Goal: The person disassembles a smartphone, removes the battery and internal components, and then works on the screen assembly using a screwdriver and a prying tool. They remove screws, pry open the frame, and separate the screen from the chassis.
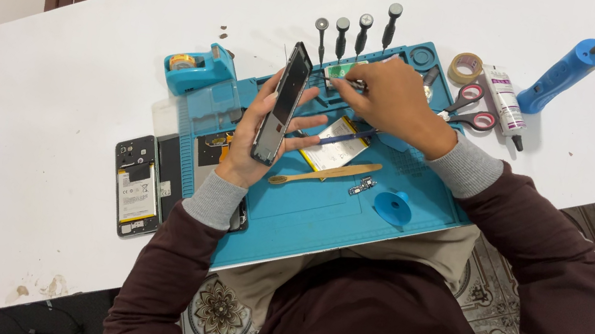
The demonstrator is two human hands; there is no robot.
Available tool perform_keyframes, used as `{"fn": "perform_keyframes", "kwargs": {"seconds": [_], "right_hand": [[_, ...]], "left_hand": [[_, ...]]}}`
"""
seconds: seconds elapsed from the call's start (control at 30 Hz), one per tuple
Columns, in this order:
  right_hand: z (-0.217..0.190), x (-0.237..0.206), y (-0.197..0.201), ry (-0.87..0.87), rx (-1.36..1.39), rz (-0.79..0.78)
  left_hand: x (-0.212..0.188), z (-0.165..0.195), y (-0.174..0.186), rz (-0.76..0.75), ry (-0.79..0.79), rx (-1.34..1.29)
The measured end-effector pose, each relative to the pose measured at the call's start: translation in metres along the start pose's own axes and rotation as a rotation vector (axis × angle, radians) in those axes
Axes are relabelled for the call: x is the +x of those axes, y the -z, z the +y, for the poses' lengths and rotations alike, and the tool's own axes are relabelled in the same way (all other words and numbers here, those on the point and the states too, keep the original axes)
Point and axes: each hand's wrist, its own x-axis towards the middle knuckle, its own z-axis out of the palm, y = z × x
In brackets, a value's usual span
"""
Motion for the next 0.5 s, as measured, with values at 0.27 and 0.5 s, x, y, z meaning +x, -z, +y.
{"fn": "perform_keyframes", "kwargs": {"seconds": [0.27, 0.5], "right_hand": [[0.0012, 0.0000, -0.0022, 0.021, 0.038, 0.072], [-0.0008, -0.0008, -0.0017, 0.027, 0.105, 0.089]], "left_hand": [[-0.0011, 0.0011, -0.0007, -0.034, -0.006, -0.050], [-0.0013, 0.0029, -0.0011, -0.044, 0.013, -0.071]]}}
